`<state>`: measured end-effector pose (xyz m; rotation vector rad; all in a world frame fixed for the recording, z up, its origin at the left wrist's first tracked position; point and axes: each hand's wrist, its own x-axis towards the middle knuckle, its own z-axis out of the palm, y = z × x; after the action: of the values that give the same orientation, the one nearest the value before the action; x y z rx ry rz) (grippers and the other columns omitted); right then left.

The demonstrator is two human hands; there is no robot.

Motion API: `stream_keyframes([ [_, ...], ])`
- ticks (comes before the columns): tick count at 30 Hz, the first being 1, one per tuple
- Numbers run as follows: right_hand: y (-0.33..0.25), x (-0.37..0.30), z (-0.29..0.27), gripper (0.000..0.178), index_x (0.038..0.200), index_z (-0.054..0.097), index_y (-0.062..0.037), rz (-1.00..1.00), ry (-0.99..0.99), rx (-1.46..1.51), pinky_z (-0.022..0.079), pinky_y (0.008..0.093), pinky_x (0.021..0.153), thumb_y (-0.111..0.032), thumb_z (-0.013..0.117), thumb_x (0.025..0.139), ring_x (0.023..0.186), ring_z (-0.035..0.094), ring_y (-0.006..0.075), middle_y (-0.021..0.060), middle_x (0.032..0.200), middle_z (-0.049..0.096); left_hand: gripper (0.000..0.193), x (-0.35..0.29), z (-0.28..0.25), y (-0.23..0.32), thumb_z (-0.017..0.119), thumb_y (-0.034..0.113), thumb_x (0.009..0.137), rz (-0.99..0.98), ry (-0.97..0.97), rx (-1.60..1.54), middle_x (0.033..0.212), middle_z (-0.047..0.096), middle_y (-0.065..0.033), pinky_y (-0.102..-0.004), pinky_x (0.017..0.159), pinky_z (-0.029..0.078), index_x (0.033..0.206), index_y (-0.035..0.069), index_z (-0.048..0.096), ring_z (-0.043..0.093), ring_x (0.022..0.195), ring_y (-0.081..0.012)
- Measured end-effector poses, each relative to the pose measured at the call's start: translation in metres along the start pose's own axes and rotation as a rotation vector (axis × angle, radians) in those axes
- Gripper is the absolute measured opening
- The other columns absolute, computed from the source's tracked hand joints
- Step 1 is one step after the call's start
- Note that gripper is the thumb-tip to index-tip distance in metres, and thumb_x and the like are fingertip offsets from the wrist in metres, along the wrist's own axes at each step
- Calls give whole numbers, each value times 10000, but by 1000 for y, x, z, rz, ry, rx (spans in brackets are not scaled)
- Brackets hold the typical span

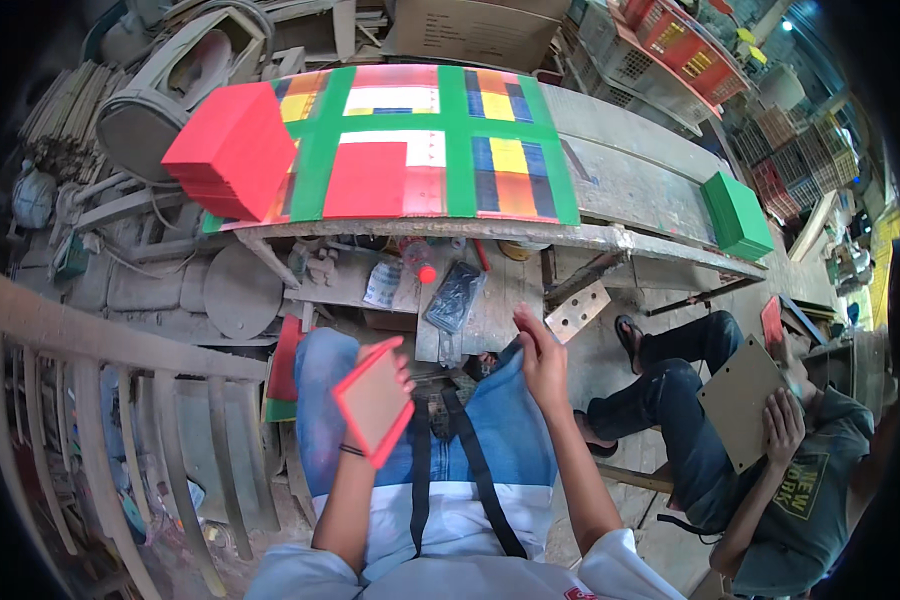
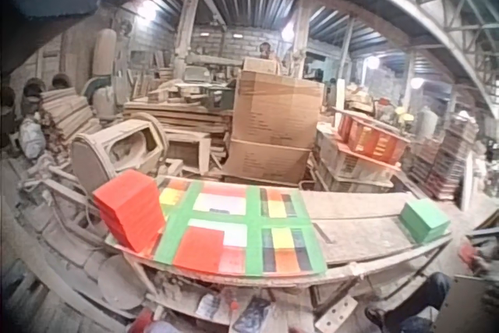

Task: The recorder is inspecting and assembling small red-painted wooden blocks in a workshop.

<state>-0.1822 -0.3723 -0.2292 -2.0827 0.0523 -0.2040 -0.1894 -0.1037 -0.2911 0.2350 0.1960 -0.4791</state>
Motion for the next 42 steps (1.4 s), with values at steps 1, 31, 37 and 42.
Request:
stream_keyframes([
  [1,23,-2,1,351,1272,533,-13,49,93,27,536,326,854,47,448,938,1053,617,211,172,1164,628,477,-3,-27,3,370,395,957,-5,-23,-55,819,526,-61,-339,695,424,1188,11,537,487,729,-181],
  [31,-32,10,81,284,1165,588,44,167,184,257,488,275,901,72,520,890,1044,629,176,137,1125,659,369,23,-19,-44,439,341,961,95,417,192,1065,623,-136,-405,677,544,1206,79,525,621,923,-244],
  [37,-57,5,89,286,1160,608,16,315,67,271,484,271,904,59,531,889,1063,620,169,135,1151,655,471,30,35,-53,425,365,970,118,434,281,1237,557,-147,-405,799,526,1339,73,423,584,1051,-252],
  [42,-57,1,107,280,1137,630,10,112,112,186,473,278,928,60,542,876,1114,601,189,143,1156,653,513,25,61,-43,408,424,973,236,432,362,1307,502,-91,-412,860,501,1380,112,388,541,1132,-243],
])
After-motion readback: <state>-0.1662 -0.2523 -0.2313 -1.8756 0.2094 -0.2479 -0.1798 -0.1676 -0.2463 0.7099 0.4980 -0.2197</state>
